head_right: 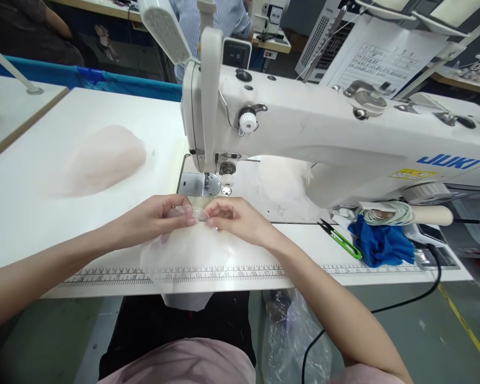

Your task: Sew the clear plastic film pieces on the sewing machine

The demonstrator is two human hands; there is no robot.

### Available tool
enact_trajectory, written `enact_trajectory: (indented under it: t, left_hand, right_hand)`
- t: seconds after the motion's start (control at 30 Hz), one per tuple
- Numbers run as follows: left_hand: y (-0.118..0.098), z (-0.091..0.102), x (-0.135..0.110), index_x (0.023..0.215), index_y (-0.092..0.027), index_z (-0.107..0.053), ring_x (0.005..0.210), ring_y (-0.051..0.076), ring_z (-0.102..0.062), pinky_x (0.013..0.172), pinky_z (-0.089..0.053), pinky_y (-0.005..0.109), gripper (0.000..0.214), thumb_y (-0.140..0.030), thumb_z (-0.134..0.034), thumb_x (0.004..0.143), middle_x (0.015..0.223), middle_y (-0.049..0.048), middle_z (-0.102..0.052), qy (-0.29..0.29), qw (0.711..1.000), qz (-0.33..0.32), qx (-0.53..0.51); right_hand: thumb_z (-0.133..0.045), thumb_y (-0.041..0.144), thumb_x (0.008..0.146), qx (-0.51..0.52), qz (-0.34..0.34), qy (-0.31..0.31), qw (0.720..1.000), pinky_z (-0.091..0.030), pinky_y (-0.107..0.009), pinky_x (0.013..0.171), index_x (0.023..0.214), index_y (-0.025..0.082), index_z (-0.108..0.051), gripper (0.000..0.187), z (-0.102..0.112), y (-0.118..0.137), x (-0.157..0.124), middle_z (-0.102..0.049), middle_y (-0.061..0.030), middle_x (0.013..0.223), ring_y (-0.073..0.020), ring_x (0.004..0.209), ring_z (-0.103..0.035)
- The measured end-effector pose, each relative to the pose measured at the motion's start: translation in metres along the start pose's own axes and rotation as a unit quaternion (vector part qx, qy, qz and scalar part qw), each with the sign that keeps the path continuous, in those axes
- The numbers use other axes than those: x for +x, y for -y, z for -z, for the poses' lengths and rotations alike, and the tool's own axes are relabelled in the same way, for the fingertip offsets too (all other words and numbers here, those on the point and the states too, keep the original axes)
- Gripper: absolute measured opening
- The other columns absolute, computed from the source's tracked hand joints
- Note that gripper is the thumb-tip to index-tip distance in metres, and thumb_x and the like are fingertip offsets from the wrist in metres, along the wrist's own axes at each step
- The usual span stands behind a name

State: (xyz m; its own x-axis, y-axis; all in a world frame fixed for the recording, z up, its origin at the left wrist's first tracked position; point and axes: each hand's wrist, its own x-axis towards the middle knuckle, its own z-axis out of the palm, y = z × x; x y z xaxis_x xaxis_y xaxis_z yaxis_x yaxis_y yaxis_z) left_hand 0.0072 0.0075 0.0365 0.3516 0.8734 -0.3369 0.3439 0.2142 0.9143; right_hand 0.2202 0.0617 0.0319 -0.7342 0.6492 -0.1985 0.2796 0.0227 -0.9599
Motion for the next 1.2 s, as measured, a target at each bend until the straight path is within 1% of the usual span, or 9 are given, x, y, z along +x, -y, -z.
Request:
enact_trajectory:
  t: [0.1,0.17,0.33,0.47,0.6,0.73,0.93,1.03,1.2]
  left_hand:
    - [0.006,0.002,0.007,0.086,-0.022,-0.055,0.039,0.008,-0.031,0.037,-0.025,0.019,0.023,-0.045,-0.058,0.088,0.047,-0.0097,-0.033,-0.010,1.000,-0.007,0.028]
    - [0.009,0.003,0.010,0.088,-0.023,-0.056,0.039,0.007,-0.028,0.037,-0.022,0.019,0.021,-0.043,-0.057,0.089,0.048,-0.0099,-0.033,-0.016,0.999,-0.018,0.033]
    - [0.008,0.013,0.015,0.088,-0.021,-0.056,0.044,0.008,-0.038,0.043,-0.031,0.019,0.021,-0.042,-0.057,0.090,0.052,-0.0081,-0.042,0.005,0.999,-0.030,0.038]
    - [0.005,0.020,0.021,0.081,-0.018,-0.060,0.060,0.008,-0.048,0.055,-0.039,0.019,0.022,-0.039,-0.064,0.086,0.070,-0.0032,-0.057,0.020,0.993,-0.068,0.097]
    - [0.012,0.013,0.022,0.077,-0.018,-0.057,0.047,0.006,-0.029,0.045,-0.025,0.018,0.025,-0.040,-0.066,0.084,0.051,-0.0100,-0.032,-0.067,0.988,-0.090,0.106]
    - [0.021,0.005,0.018,0.083,-0.018,-0.060,0.044,0.005,-0.026,0.043,-0.023,0.017,0.014,-0.031,-0.063,0.087,0.047,-0.0121,-0.027,-0.139,0.966,-0.128,0.174]
    - [0.030,0.000,0.013,0.100,-0.021,-0.067,0.045,0.004,-0.049,0.047,-0.037,0.015,0.013,-0.024,-0.055,0.093,0.056,-0.0098,-0.059,-0.172,0.927,-0.202,0.265]
    - [0.036,-0.002,0.013,0.099,-0.020,-0.067,0.055,0.006,-0.062,0.052,-0.043,0.016,0.015,-0.025,-0.053,0.096,0.071,-0.0060,-0.071,-0.194,0.903,-0.240,0.298]
    - [0.039,-0.003,0.015,0.100,-0.019,-0.065,0.054,0.007,-0.063,0.052,-0.045,0.016,0.016,-0.026,-0.051,0.098,0.069,-0.0057,-0.071,-0.234,0.864,-0.299,0.331]
  right_hand:
    - [-0.069,0.032,0.082,-0.107,0.020,-0.075,0.991,-0.048,-0.026,0.066,0.099,0.022,-0.069,0.020,0.006,0.003,0.005,-0.069,-0.0025,0.105,-0.0108,0.076,-0.059]
    - [-0.072,0.034,0.079,-0.074,-0.011,-0.044,0.996,-0.045,-0.023,0.053,0.106,0.021,-0.067,0.030,0.006,0.004,0.011,-0.069,-0.0032,0.107,-0.0069,0.060,-0.054]
    - [-0.071,0.030,0.081,0.025,-0.052,0.017,0.998,-0.036,-0.017,0.037,0.086,0.015,-0.067,0.017,0.005,-0.004,0.025,-0.064,0.0037,0.064,-0.0034,0.040,-0.047]
    - [-0.066,0.028,0.086,0.054,-0.034,0.020,0.998,-0.044,-0.017,0.040,0.086,0.015,-0.066,0.013,0.002,-0.011,0.026,-0.060,0.0059,0.055,-0.0063,0.041,-0.054]
    - [-0.066,0.029,0.086,0.044,-0.017,-0.005,0.999,-0.051,-0.021,0.047,0.085,0.016,-0.065,0.013,-0.004,-0.011,0.022,-0.061,0.0040,0.058,-0.0100,0.050,-0.061]
    - [-0.067,0.023,0.085,-0.100,0.084,-0.119,0.984,-0.045,-0.019,0.048,0.082,0.017,-0.067,0.007,-0.009,-0.013,0.018,-0.061,0.0039,0.061,-0.0072,0.051,-0.055]
    - [-0.057,0.013,0.091,-0.335,0.305,-0.185,0.872,-0.040,-0.019,0.048,0.087,0.016,-0.065,0.010,-0.013,-0.024,0.013,-0.062,0.0020,0.066,-0.0063,0.053,-0.052]
    - [-0.057,0.012,0.092,-0.350,0.316,-0.191,0.861,-0.042,-0.019,0.049,0.096,0.015,-0.063,0.009,-0.014,-0.030,0.013,-0.063,0.0019,0.068,-0.0066,0.054,-0.053]
    - [-0.056,0.016,0.093,-0.330,0.303,-0.193,0.873,-0.047,-0.018,0.053,0.108,0.017,-0.058,0.015,-0.016,-0.034,0.014,-0.066,0.0034,0.073,-0.0063,0.055,-0.056]
